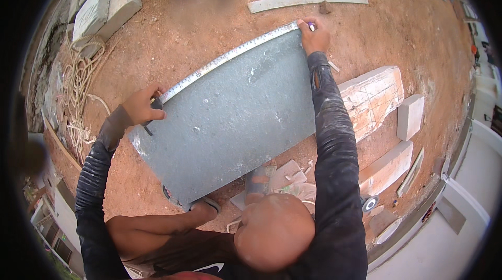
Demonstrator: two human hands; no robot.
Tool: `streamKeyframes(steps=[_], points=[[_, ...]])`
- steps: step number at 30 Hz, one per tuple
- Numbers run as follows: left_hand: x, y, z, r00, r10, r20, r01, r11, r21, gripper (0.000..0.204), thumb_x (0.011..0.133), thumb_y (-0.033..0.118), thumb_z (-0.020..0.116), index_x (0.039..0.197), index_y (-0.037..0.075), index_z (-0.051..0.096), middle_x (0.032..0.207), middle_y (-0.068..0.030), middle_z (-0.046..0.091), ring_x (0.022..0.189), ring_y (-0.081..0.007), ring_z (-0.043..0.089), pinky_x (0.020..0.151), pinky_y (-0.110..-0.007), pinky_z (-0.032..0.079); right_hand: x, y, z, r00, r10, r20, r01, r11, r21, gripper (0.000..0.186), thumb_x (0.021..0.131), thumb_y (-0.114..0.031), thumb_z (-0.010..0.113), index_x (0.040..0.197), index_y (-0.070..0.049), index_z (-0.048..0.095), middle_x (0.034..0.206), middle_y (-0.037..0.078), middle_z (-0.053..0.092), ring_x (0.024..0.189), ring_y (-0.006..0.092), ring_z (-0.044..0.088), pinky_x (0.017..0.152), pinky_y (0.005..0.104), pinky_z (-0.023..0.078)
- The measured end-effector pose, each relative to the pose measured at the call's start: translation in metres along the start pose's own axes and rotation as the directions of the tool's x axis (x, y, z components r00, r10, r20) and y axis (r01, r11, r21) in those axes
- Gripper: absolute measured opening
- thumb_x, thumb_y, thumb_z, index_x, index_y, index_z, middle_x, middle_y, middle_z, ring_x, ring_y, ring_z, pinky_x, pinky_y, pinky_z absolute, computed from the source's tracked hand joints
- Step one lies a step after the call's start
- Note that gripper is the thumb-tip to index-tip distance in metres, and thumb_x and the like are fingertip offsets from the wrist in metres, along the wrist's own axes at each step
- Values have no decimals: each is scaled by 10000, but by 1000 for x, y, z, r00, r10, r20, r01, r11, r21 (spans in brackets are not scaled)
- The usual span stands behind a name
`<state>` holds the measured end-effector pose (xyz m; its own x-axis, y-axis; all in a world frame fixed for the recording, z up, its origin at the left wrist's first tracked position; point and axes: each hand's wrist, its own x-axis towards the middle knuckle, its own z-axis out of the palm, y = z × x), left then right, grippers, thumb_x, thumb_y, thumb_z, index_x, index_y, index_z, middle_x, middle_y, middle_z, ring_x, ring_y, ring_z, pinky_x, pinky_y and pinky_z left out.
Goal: The person measures a large rectangular tile with a tape measure and marks a cutting line using a metal ruler and a purple marker. They then use an angle grinder to cut the tile along the marked line.
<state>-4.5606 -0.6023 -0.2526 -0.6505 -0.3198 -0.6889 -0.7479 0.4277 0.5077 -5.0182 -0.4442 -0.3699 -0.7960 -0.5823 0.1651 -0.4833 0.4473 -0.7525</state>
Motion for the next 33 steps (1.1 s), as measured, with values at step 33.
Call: streamKeyframes(steps=[33], points=[[-22, 0, 52, 944, 262, -200, -92, 793, 602, 506, 788, 169, 593, 1293, 168, 605, 946, -177, 587, 824, -326, 628, 704, -431, 538, -59, -131, 12, 983, -97, 155, -54, 658, 751, 251, 978, -151, 570, 1168, 9, 607, 937, 111, 698, 819, 169, 668, 746, 285, 522]])
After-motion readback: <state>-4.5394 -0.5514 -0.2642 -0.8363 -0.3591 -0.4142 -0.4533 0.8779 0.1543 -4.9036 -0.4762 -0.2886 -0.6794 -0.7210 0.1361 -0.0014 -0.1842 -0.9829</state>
